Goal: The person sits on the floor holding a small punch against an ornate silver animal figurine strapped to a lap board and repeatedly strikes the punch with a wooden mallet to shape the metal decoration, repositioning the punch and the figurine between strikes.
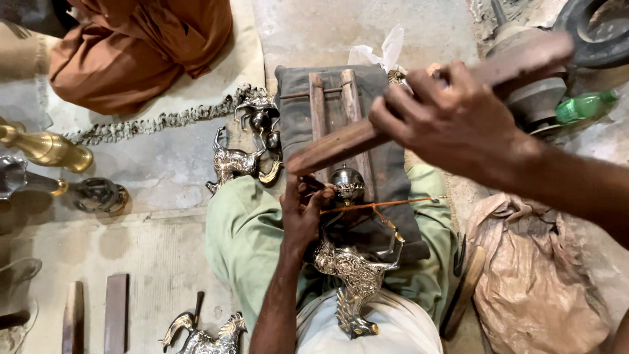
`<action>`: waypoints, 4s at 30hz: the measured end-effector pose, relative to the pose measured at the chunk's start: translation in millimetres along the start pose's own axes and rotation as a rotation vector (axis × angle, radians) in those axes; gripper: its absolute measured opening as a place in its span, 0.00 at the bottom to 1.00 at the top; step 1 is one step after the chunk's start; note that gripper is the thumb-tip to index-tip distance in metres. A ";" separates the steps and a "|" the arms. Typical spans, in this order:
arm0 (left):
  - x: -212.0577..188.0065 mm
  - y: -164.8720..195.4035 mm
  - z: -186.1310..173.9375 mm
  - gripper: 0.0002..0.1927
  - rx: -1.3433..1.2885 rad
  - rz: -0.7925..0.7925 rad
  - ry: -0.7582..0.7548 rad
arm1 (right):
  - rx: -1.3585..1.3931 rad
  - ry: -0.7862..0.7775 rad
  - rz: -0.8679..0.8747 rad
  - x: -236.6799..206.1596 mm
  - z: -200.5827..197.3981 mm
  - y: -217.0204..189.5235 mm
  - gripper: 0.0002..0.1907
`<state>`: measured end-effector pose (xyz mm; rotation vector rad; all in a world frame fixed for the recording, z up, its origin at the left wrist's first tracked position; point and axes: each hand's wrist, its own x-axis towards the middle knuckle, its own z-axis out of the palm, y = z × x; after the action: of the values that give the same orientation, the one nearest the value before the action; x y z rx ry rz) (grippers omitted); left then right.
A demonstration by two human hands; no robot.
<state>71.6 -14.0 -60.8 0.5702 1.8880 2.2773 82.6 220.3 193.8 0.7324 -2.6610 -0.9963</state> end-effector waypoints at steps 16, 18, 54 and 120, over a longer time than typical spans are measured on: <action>-4.5 -2.4 4.1 0.19 -0.113 -0.014 0.063 | -0.132 0.053 -0.096 20.9 -12.7 -8.4 0.22; -4.3 -2.5 4.5 0.19 -0.155 -0.022 0.074 | 0.119 0.031 -0.030 22.7 -13.4 -8.9 0.15; -9.1 -1.9 3.2 0.22 -0.354 -0.161 0.127 | -0.019 -0.141 -0.162 56.0 -29.4 -20.1 0.23; -8.4 169.1 38.3 0.24 -0.385 -0.006 0.075 | 2.811 -0.195 1.296 -115.7 76.2 -278.0 0.26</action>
<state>116.8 -17.0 106.8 0.4285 1.4138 2.5933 259.6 142.4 -49.2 0.8653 1.2561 -2.4235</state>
